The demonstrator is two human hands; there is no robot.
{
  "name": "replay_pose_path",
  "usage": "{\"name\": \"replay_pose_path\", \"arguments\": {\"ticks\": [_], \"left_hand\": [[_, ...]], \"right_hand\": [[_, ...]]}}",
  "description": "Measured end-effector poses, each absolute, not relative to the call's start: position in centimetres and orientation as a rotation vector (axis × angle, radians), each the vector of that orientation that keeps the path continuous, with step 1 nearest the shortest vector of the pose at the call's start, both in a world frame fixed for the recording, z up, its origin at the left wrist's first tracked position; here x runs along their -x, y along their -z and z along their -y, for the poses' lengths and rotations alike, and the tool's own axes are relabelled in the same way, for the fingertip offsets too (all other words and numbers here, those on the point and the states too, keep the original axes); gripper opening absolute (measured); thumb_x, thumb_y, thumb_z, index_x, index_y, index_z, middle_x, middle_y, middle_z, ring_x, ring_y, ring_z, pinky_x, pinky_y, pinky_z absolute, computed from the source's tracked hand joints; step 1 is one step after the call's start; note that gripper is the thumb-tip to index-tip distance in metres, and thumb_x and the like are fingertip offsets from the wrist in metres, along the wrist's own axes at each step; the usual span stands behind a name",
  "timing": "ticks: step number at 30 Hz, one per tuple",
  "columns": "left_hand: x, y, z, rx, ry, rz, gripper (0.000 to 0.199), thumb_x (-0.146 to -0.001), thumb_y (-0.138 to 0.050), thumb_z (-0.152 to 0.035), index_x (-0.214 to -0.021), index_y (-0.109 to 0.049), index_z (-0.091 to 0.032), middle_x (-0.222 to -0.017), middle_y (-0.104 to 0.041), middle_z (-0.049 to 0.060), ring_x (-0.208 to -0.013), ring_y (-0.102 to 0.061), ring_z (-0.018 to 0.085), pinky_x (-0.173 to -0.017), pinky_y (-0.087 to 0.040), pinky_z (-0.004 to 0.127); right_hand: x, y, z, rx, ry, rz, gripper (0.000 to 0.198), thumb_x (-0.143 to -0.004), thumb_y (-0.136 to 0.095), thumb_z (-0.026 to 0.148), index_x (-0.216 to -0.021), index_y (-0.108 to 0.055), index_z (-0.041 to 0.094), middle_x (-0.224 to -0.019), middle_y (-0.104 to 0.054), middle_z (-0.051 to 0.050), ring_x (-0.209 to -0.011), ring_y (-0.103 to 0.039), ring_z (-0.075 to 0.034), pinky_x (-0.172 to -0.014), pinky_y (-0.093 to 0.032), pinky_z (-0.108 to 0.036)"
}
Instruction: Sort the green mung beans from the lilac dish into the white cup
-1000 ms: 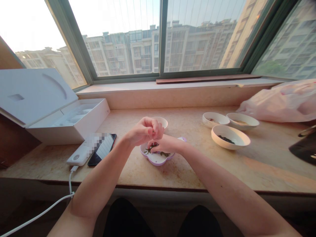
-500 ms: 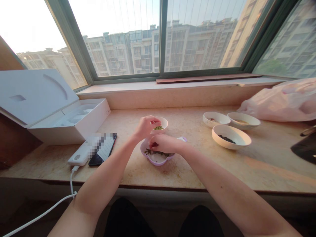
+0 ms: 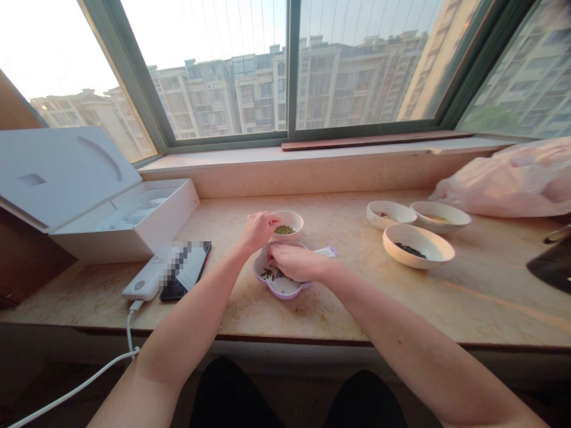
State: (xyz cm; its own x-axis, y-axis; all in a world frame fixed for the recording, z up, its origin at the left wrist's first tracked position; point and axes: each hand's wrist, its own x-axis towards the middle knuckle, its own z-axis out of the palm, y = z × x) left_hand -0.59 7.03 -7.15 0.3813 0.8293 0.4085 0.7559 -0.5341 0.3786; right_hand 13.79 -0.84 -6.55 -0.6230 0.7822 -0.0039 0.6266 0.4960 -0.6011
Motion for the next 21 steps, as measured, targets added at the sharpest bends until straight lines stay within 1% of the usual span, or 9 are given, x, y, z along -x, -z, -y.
{"name": "replay_pose_path", "arguments": {"ticks": [3, 5, 8, 11, 14, 17, 21], "left_hand": [[0.7, 7.1, -7.0, -2.491, -0.886, -1.452, 0.025, -0.093, -0.055, -0.026, -0.100, -0.079, -0.024, -0.102, -0.077, 0.006, -0.095, -0.068, 0.022, -0.094, -0.049, 0.037], [0.7, 7.0, -7.1, -2.458, -0.923, -1.460, 0.025, -0.092, -0.055, -0.025, -0.102, -0.078, -0.024, -0.104, -0.075, 0.006, -0.096, -0.068, 0.021, -0.096, -0.049, 0.038], [0.8, 6.7, -7.1, -2.408, -0.966, -1.465, 0.023, -0.091, -0.057, -0.023, -0.102, -0.077, -0.024, -0.106, -0.073, 0.006, -0.096, -0.067, 0.020, -0.097, -0.049, 0.036], [1.0, 6.4, -7.1, -2.396, -0.983, -1.449, 0.023, -0.090, -0.057, -0.021, -0.102, -0.077, -0.023, -0.106, -0.071, 0.006, -0.094, -0.067, 0.019, -0.095, -0.050, 0.036], [1.1, 6.2, -6.9, -2.409, -0.987, -1.410, 0.023, -0.091, -0.057, -0.021, -0.101, -0.077, -0.021, -0.104, -0.070, 0.007, -0.092, -0.066, 0.019, -0.092, -0.051, 0.035], [1.2, 6.3, -6.6, -2.430, -0.990, -1.362, 0.022, -0.093, -0.056, -0.022, -0.101, -0.077, -0.020, -0.101, -0.070, 0.007, -0.092, -0.066, 0.019, -0.091, -0.050, 0.035], [1.1, 6.3, -6.3, -2.431, -1.004, -1.321, 0.022, -0.093, -0.056, -0.022, -0.101, -0.076, -0.020, -0.101, -0.069, 0.007, -0.092, -0.065, 0.019, -0.091, -0.050, 0.034]], "right_hand": [[-13.8, 6.1, 0.9, 1.230, -0.698, 2.502, 0.017, -0.095, -0.049, 0.022, -0.078, -0.048, 0.021, -0.079, -0.057, -0.005, -0.073, -0.050, -0.019, -0.067, -0.037, -0.034], [-13.9, 6.0, 0.8, 1.145, -0.761, 2.445, 0.016, -0.097, -0.047, 0.024, -0.082, -0.045, 0.021, -0.083, -0.056, -0.003, -0.075, -0.049, -0.018, -0.069, -0.038, -0.033], [-14.1, 5.8, 0.7, 0.982, -0.993, 2.294, 0.016, -0.101, -0.045, 0.027, -0.086, -0.044, 0.021, -0.082, -0.052, 0.000, -0.075, -0.048, -0.015, -0.069, -0.038, -0.031], [-14.2, 5.7, 0.6, 0.842, -1.356, 2.074, 0.024, -0.103, -0.045, 0.036, -0.085, -0.046, 0.020, -0.075, -0.048, 0.002, -0.067, -0.044, -0.013, -0.062, -0.036, -0.028], [-14.3, 5.3, 0.8, 0.689, -1.639, 1.832, 0.032, -0.098, -0.056, 0.045, -0.083, -0.048, 0.019, -0.076, -0.049, 0.002, -0.065, -0.044, -0.011, -0.060, -0.035, -0.026], [-14.2, 4.6, 1.1, 0.594, -1.825, 1.626, 0.035, -0.093, -0.065, 0.048, -0.082, -0.050, 0.018, -0.077, -0.049, 0.002, -0.066, -0.044, -0.010, -0.059, -0.035, -0.025], [-14.2, 3.9, 1.6, 0.526, -1.956, 1.427, 0.033, -0.090, -0.069, 0.044, -0.082, -0.050, 0.018, -0.080, -0.051, 0.002, -0.066, -0.045, -0.010, -0.058, -0.035, -0.024]]}}
